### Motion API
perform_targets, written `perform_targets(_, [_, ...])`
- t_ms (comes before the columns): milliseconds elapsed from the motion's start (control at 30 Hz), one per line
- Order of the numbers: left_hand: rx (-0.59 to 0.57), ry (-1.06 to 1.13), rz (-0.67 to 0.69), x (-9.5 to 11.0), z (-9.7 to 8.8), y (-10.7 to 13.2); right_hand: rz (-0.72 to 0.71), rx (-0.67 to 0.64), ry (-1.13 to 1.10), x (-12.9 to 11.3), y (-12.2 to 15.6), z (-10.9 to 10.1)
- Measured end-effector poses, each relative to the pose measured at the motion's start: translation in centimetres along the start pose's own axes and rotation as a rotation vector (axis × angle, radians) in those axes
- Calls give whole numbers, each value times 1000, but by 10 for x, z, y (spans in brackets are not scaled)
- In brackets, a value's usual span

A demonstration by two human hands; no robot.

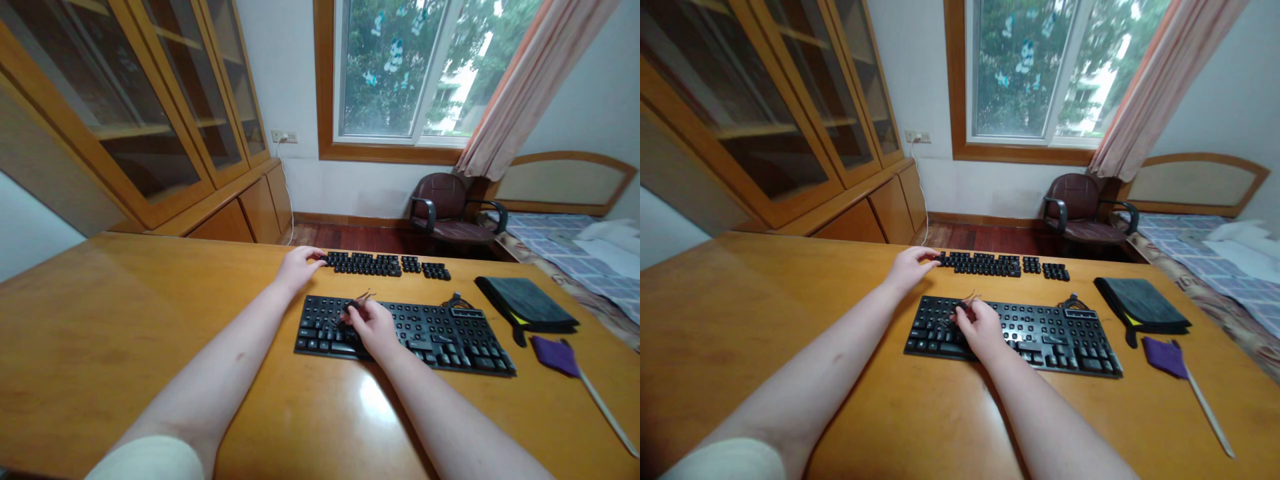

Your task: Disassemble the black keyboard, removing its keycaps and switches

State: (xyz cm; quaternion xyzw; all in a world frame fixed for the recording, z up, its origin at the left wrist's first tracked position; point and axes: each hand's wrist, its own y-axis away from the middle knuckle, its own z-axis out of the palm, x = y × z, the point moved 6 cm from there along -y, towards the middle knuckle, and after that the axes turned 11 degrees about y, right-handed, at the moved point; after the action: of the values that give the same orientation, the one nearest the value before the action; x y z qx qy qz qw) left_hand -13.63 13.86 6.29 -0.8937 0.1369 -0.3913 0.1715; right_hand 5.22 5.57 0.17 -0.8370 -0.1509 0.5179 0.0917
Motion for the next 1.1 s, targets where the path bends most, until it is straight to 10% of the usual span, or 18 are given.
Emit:
perform_targets(267, [-102,-152,-53,-31,51,-5,-35,5,80,-3,1,-2])
perform_targets(1100, [-151,-76,-182,-58,67,-15,-48,6,113,-3,0,0])
